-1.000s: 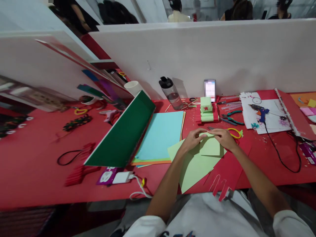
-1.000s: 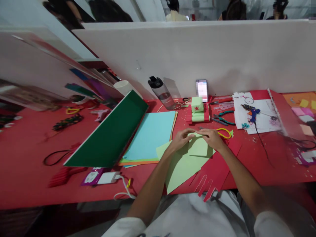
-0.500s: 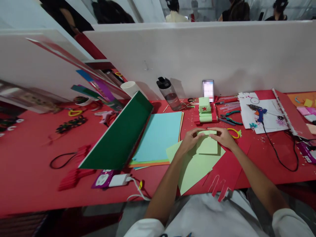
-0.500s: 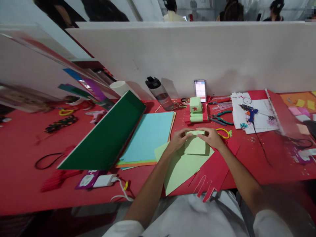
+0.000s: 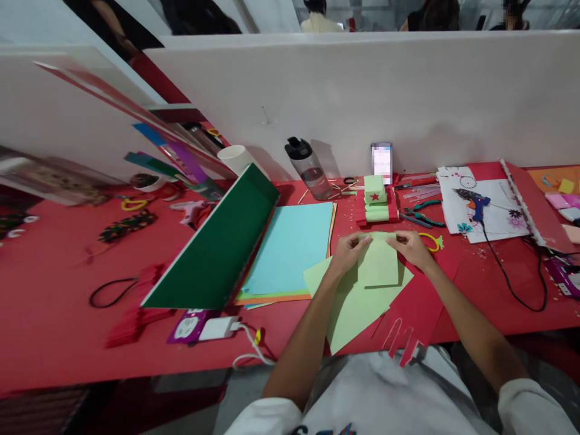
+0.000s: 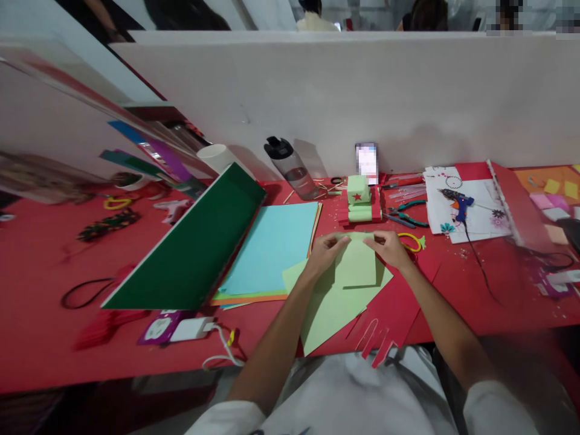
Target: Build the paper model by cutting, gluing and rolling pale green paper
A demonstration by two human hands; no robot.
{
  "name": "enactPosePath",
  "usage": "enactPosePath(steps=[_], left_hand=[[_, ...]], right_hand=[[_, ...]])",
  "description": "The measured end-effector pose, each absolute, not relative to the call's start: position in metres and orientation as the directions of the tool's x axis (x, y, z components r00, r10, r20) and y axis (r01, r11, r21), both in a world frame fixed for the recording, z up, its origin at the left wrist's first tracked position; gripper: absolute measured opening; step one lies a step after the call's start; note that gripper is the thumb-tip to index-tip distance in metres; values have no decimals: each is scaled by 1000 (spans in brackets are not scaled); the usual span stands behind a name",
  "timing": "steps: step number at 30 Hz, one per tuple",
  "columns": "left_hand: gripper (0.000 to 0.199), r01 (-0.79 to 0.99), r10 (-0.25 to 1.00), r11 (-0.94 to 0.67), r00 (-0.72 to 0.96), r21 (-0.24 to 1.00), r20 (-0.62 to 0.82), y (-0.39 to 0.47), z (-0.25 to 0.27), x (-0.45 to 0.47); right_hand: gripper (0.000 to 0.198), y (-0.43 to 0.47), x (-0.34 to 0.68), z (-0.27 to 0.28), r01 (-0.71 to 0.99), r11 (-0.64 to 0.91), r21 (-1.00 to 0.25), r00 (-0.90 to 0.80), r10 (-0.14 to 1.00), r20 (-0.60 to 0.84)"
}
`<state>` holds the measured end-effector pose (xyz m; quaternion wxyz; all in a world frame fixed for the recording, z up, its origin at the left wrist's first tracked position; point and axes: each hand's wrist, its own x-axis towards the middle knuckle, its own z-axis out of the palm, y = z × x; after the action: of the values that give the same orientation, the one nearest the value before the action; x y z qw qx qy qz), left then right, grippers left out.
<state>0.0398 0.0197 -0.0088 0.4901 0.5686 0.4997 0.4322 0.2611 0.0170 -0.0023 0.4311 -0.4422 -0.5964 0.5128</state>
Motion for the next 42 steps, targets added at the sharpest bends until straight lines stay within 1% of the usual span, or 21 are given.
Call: enactPosePath(steps=[2, 4, 8, 11, 15, 19, 22, 27, 31, 36, 39, 42], left_hand=[[44, 91, 987, 27, 155, 995, -41, 19, -7, 40], [46, 58, 984, 32, 172, 998, -42, 18, -6, 40], [48, 64, 983, 14, 183, 998, -26, 17, -5, 41], [48, 66, 977, -10, 214, 998, -4, 17, -5, 42], [52, 58, 969, -25, 245, 998, 10, 17, -4, 42], [54, 95, 963, -51, 267, 994, 24, 16, -1, 41], [50, 142, 966, -81, 255, 986, 43, 17, -2, 40], [47, 161, 970, -53, 243, 985, 13, 21, -7, 39], [46, 161, 966, -73, 256, 984, 29, 22, -10, 41], [43, 158, 968, -117, 239, 981, 77, 22, -13, 42], [38, 186, 969, -146, 223, 972, 103, 22, -14, 42], [36, 170, 965, -165, 231, 971, 124, 22, -13, 42]], right_hand=[[36, 18, 262, -4, 25, 45, -999, -240, 970, 38], [35, 20, 263, -7, -21, 9, -1000, -250, 968, 14], [35, 21, 265, -11, -38, -29, -999, -244, 970, -19], [37, 22, 266, -12, -36, -23, -999, -260, 966, -13], [36, 23, 266, -12, -5, 39, -999, -286, 957, 39], [28, 20, 265, -7, 114, 165, -980, -241, 961, 134], [27, 16, 264, -3, 188, 258, -948, -230, 950, 213], [30, 14, 262, 1, 222, 365, -904, -242, 919, 312], [30, 15, 264, 2, 233, 413, -880, -261, 898, 353], [24, 16, 267, 2, 259, 384, -886, -294, 905, 306], [32, 15, 268, 0, 273, 329, -904, -300, 922, 245], [29, 16, 267, -3, 282, 284, -916, -264, 941, 211]])
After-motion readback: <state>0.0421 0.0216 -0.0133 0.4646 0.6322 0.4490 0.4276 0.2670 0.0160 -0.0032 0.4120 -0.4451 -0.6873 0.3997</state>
